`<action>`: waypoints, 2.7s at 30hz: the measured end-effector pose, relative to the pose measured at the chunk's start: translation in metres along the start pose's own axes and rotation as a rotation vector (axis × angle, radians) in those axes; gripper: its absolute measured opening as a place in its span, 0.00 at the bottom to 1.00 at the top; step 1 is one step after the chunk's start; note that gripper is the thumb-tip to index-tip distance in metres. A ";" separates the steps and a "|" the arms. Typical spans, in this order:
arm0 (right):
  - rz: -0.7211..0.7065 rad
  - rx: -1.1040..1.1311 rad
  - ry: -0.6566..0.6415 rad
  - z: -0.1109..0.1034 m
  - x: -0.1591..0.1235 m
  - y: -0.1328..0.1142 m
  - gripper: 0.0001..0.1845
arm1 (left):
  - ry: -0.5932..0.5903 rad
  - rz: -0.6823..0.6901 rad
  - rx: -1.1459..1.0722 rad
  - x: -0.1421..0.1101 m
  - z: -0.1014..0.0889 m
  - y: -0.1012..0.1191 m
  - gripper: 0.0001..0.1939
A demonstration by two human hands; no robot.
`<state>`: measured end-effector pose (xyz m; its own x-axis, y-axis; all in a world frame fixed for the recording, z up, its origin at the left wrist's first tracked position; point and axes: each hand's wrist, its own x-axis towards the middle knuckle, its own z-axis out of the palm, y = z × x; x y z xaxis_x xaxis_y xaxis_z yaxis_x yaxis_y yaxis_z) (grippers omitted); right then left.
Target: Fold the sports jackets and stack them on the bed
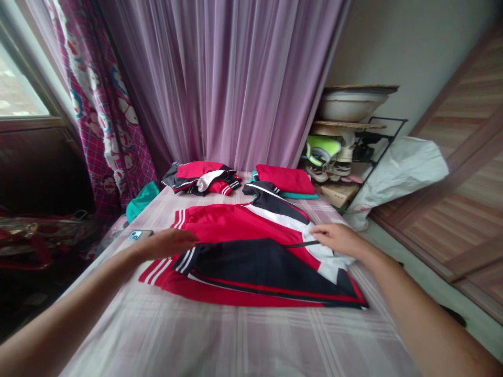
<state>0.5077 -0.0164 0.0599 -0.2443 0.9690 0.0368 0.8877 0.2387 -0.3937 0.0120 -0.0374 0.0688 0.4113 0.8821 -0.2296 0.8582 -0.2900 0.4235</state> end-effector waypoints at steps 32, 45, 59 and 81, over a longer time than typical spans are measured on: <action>0.026 0.498 -0.605 -0.063 0.120 -0.021 0.27 | 0.178 -0.150 0.092 0.132 -0.006 -0.047 0.13; 0.248 0.256 0.531 0.046 0.229 -0.008 0.44 | 0.423 -0.364 0.190 0.156 0.000 -0.036 0.11; 0.304 0.126 0.645 0.001 0.284 -0.035 0.38 | 0.422 -0.321 0.264 0.154 0.029 -0.040 0.19; 0.018 0.107 0.832 -0.043 0.218 -0.062 0.23 | 0.453 -0.330 0.174 0.151 0.031 -0.043 0.15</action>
<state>0.4158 0.1827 0.1318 0.1750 0.7133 0.6786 0.8365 0.2558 -0.4846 0.0465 0.0971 -0.0111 -0.0254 0.9957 0.0887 0.9721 0.0039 0.2344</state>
